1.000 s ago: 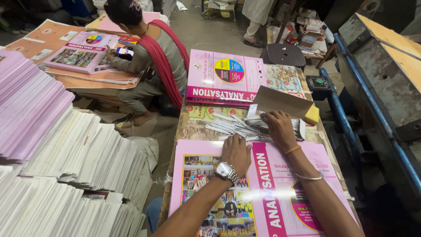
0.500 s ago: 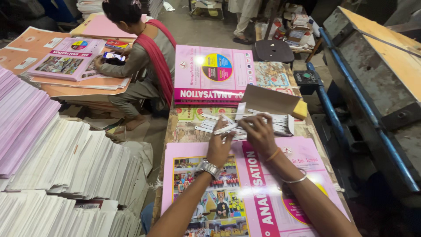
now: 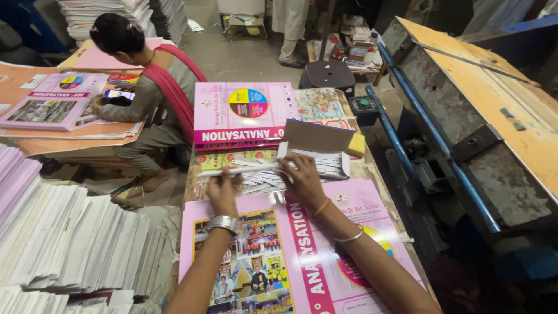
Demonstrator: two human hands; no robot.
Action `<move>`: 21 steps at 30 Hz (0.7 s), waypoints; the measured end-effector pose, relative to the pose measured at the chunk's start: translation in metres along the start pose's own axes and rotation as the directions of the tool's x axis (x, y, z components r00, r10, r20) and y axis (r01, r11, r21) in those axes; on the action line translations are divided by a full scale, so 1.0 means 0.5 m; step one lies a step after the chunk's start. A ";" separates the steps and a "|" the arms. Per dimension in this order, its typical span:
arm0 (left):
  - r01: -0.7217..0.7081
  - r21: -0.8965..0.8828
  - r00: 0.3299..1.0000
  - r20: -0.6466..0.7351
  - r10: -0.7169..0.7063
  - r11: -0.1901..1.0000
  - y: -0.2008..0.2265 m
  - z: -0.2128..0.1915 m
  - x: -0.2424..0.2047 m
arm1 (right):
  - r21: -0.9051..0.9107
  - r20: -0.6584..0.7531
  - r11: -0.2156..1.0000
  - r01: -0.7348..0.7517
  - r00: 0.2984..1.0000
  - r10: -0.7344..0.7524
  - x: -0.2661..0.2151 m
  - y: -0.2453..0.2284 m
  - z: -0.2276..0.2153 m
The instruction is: The person sits on the floor and assembles pink report cards by inserting white plastic fasteners into pre-punched holes on the cover and inner pages. The person repeatedly picks up a fastener, threads it through the holes, and secures the document before stacking it.
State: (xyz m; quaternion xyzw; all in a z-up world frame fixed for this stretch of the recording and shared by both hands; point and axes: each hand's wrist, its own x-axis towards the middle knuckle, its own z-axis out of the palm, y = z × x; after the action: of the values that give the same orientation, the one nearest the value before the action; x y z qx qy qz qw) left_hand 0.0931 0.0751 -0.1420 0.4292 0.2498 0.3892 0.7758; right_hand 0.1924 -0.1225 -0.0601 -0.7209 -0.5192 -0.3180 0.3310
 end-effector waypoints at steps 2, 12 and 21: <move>0.032 -0.148 0.999 -0.009 -0.034 0.988 0.017 -0.009 0.014 | -0.008 0.035 0.990 -0.142 0.989 0.143 0.003 0.040 -0.009; 0.088 0.001 0.978 0.190 -0.086 0.996 0.051 0.006 -0.018 | 0.367 0.166 0.924 -0.112 0.985 0.054 0.008 -0.009 -0.017; -0.094 0.265 0.947 0.323 0.003 0.960 0.022 0.004 -0.013 | 0.311 0.067 0.947 -0.086 0.995 0.068 -0.006 -0.016 0.013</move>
State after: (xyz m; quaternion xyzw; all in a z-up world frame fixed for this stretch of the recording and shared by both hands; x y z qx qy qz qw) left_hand 0.0869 0.0725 -0.1312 0.5969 0.1624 0.2950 0.7282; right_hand 0.1848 -0.1172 -0.0650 -0.6875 -0.5434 -0.1985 0.4389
